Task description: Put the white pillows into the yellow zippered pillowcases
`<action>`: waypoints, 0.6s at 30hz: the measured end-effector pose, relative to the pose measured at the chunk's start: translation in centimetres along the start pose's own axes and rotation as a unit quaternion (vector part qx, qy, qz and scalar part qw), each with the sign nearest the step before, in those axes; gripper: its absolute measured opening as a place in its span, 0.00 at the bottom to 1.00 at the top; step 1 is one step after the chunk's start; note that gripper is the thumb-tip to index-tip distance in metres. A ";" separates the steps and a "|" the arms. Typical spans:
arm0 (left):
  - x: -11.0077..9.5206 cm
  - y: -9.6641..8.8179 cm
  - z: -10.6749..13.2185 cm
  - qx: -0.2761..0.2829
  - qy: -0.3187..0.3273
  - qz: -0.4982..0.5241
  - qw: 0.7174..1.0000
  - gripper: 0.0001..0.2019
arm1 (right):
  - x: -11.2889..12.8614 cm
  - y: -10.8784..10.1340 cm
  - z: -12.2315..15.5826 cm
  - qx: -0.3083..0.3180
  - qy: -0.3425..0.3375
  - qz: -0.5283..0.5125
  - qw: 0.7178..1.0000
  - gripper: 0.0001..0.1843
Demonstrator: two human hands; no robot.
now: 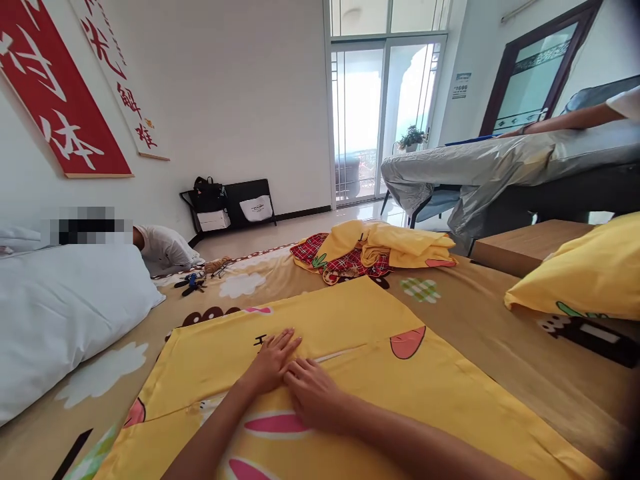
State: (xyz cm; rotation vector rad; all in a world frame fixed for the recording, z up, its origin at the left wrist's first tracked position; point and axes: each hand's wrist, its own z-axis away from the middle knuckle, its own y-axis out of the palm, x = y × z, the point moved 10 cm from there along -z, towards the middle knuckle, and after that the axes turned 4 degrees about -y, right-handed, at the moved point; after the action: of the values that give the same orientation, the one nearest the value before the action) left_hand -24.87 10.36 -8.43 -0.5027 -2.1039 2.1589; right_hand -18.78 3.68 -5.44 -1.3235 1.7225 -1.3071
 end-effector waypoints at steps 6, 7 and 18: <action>0.4 -0.8 0.9 -0.018 0.029 0.008 0.999 0.25 | 0.6 -1.0 1.3 -0.021 0.004 -0.034 0.999 0.07; 0.5 -1.2 0.6 -0.031 0.016 -0.001 0.999 0.24 | 0.9 -1.0 1.4 -0.018 -0.003 -0.033 0.999 0.06; 4.9 -2.7 -4.0 -0.075 -0.118 -0.004 0.990 0.30 | 3.3 0.0 2.2 0.003 -0.115 -0.090 0.989 0.08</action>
State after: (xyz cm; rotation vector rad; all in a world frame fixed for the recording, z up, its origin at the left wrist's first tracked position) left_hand -28.77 15.68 -6.63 -0.2584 -2.3978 2.1598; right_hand -17.87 -0.17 -5.84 -1.5906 1.4690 -1.1996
